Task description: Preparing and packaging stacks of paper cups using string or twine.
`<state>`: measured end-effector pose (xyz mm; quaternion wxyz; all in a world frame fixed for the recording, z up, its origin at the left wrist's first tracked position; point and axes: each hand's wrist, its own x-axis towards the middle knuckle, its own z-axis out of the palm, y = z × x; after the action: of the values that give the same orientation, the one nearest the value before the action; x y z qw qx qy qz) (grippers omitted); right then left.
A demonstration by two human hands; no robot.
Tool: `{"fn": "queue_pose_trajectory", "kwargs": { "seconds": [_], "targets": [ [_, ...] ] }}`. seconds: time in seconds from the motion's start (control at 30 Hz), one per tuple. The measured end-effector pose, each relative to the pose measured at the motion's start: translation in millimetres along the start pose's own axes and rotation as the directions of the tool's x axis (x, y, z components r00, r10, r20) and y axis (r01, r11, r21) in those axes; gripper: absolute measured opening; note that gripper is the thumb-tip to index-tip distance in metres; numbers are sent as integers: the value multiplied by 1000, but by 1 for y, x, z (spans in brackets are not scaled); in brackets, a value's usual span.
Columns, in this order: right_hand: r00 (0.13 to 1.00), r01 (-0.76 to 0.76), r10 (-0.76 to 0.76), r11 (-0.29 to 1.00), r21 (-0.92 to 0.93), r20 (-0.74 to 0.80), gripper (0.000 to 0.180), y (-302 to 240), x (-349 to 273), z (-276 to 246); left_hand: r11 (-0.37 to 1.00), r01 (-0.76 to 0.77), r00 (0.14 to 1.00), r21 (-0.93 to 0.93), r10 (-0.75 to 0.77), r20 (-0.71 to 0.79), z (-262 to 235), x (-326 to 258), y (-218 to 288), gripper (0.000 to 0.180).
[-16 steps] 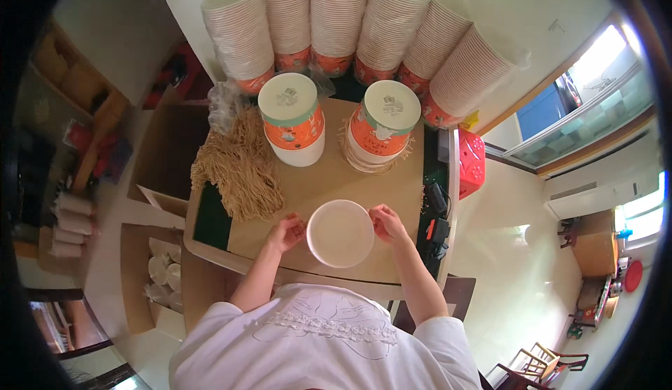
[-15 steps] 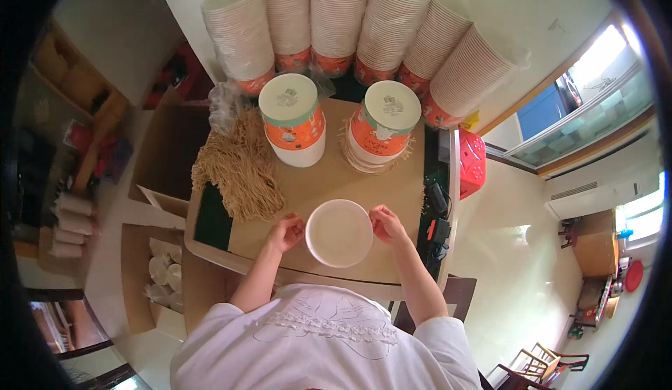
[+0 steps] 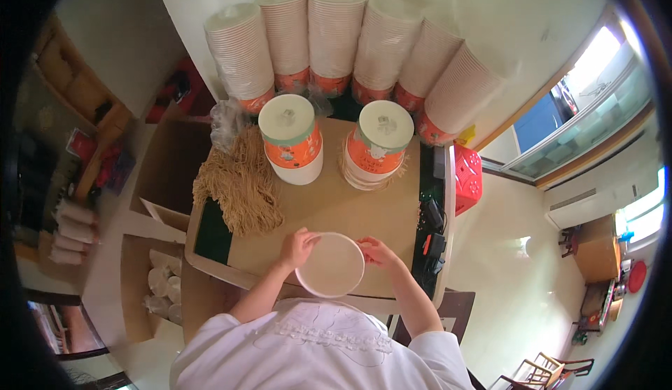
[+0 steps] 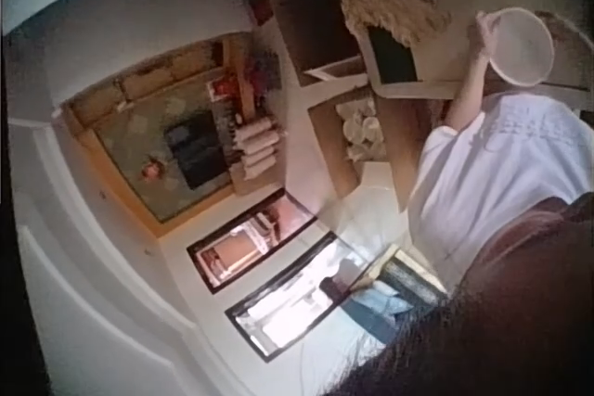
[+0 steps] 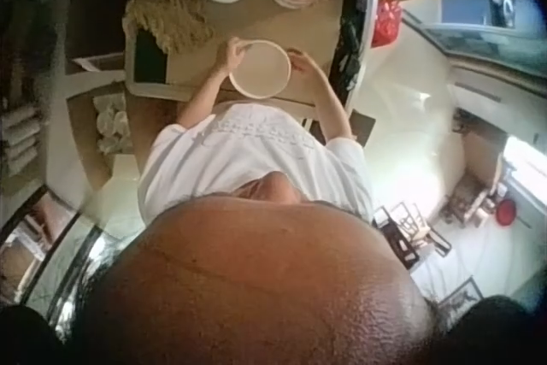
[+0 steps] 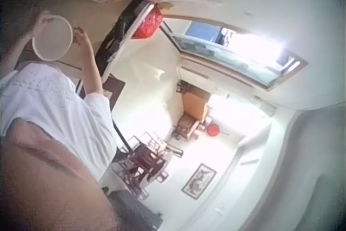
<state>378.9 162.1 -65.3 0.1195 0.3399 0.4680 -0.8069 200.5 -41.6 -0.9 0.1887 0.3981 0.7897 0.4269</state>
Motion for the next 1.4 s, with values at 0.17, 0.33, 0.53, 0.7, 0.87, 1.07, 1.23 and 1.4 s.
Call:
{"fn": "queue_pose_trajectory", "kwargs": {
  "seconds": [0.17,0.33,0.53,0.7,0.87,1.07,1.23,1.4],
  "targets": [
    [933,250,-212,963,-101,292,63,-67,-48,16,965,-258,966,-50,256,-43,-35,-5,48,27],
    [934,356,-328,804,-476,144,50,-136,-101,31,886,-464,879,22,463,-110,-60,0,82,47],
    [635,612,-766,420,-671,100,28,-208,-172,70,879,-470,848,84,476,-232,-64,12,95,56],
    [386,508,-916,109,-854,113,21,-244,-192,89,933,-355,892,-53,321,-319,-54,14,83,50],
    [370,490,-921,83,-868,120,24,-275,-181,77,956,-292,905,-40,262,-335,-55,12,73,43],
    [403,465,-898,34,-884,177,23,-297,-157,67,966,-242,908,-94,191,-372,-53,7,56,37],
    [417,409,-883,-30,-912,216,21,-307,-136,61,971,-196,912,-135,130,-388,-48,7,41,34],
    [373,352,-903,-74,-933,213,17,-312,-118,62,972,-121,934,-204,41,-356,-42,10,32,32]
  ]
}}
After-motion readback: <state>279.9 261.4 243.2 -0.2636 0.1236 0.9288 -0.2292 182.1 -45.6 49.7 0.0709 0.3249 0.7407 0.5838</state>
